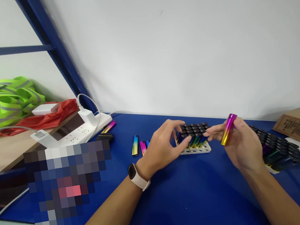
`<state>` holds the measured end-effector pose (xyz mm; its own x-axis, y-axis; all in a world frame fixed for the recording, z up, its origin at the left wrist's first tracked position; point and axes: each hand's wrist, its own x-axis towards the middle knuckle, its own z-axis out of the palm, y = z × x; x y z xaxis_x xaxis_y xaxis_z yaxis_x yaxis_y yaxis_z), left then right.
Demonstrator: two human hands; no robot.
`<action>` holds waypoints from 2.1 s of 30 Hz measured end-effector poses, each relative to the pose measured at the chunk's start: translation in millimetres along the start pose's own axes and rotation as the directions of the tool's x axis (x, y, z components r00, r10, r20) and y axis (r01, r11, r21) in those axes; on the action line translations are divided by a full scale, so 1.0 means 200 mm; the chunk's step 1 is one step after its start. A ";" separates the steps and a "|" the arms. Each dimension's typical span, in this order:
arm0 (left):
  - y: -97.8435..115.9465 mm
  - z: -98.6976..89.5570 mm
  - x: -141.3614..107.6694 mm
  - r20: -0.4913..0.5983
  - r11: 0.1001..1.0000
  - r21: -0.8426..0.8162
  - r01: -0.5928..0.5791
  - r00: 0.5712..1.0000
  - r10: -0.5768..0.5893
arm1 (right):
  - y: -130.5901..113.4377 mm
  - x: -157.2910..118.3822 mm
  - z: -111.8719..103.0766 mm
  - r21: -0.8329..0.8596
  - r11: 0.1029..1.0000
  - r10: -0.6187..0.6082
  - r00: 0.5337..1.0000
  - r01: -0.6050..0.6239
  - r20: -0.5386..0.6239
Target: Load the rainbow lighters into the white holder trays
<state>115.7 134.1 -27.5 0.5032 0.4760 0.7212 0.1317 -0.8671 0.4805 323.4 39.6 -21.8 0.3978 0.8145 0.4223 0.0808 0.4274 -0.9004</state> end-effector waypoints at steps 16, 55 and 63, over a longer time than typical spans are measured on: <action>-0.05 0.00 -0.02 0.256 0.967 0.230 0.111 0.952 -0.170 | -0.01 0.02 -0.01 0.080 0.990 0.116 0.993 -0.115 -0.014; -0.10 -0.06 0.00 0.186 0.955 0.221 0.198 0.953 -0.240 | 0.04 0.04 -0.16 -0.362 0.932 0.068 0.988 -0.013 0.139; -0.14 -0.08 0.01 0.077 0.941 0.221 0.255 0.958 -0.278 | 0.05 0.06 -0.23 -0.540 0.835 -0.002 0.982 0.106 0.189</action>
<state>100.0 161.4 -31.7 0.5108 0.6853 0.5191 0.4410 -0.7272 0.5261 370.5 35.1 -30.8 0.2172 0.8730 0.4367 0.6037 0.2314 -0.7629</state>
